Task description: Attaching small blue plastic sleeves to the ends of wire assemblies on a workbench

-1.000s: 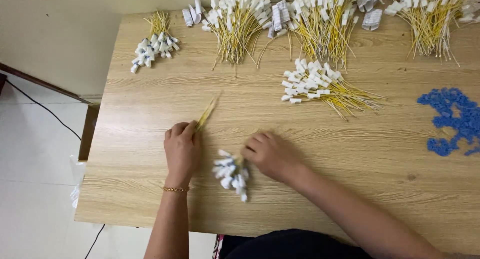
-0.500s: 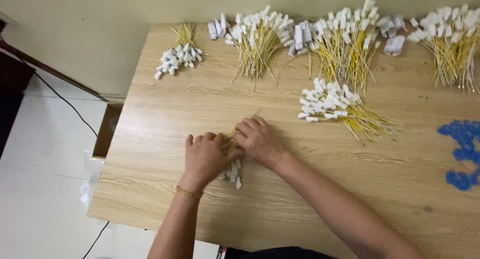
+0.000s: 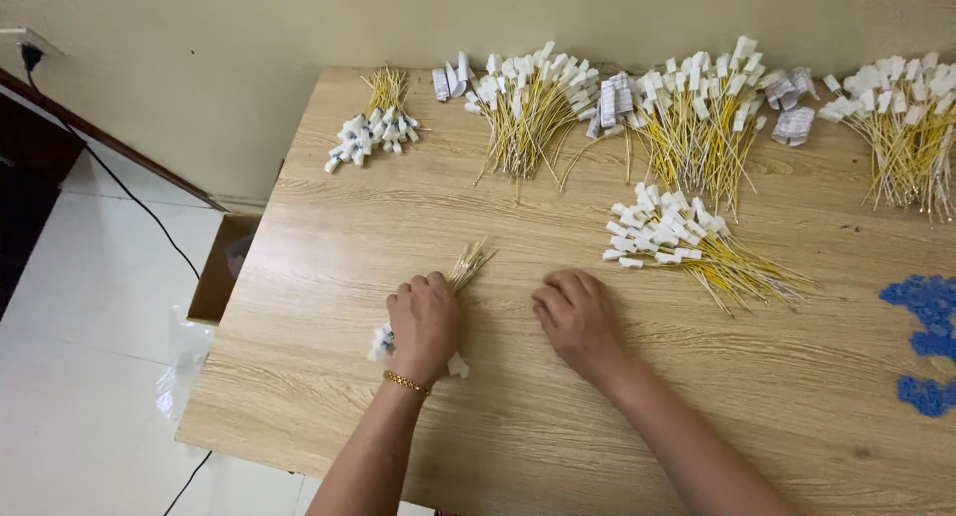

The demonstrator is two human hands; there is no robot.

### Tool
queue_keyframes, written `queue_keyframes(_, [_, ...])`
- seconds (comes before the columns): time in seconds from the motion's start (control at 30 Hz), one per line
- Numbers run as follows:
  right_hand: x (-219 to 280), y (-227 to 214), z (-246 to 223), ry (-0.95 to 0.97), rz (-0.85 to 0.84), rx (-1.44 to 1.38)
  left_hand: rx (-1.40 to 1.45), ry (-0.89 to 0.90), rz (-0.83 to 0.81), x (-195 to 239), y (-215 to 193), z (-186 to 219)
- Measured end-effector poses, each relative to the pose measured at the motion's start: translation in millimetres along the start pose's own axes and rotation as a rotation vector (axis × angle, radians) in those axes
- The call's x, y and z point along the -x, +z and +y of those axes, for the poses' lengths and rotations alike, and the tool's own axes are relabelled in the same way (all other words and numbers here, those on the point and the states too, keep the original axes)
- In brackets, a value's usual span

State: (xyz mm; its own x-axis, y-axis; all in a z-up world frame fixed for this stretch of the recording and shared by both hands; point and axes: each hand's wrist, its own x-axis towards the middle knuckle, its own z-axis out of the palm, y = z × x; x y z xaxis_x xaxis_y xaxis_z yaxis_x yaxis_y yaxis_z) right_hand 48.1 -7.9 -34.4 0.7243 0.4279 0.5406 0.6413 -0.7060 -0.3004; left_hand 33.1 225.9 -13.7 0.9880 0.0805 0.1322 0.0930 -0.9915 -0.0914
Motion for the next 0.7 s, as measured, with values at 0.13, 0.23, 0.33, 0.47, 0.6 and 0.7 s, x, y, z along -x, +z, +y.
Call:
queue_keyframes(0.13, [2, -22, -9, 0.015, 0.002, -0.001, -0.005, 0.032, 0.060, -4, 6, -5])
queue_keyframes(0.23, [1, -32, -15, 0.060, -0.011, -0.026, -0.042, 0.077, 0.096, -9, 11, -8])
queue_keyframes(0.33, [4, -28, -13, 0.087, -0.036, -0.019, -0.062, 0.071, 0.062, -14, 24, -15])
queue_keyframes(0.47, [5, -27, -13, 0.083, -0.015, 0.000, -0.092, 0.158, 0.110, -28, 64, -42])
queue_keyframes(0.6, [-3, -36, -20, 0.097, 0.034, -0.112, 0.676, -0.246, -0.622, -59, -98, -35])
queue_keyframes(0.7, [-7, -37, -20, 0.095, 0.031, -0.132, 0.470, -0.169, -0.387, -113, -45, -82])
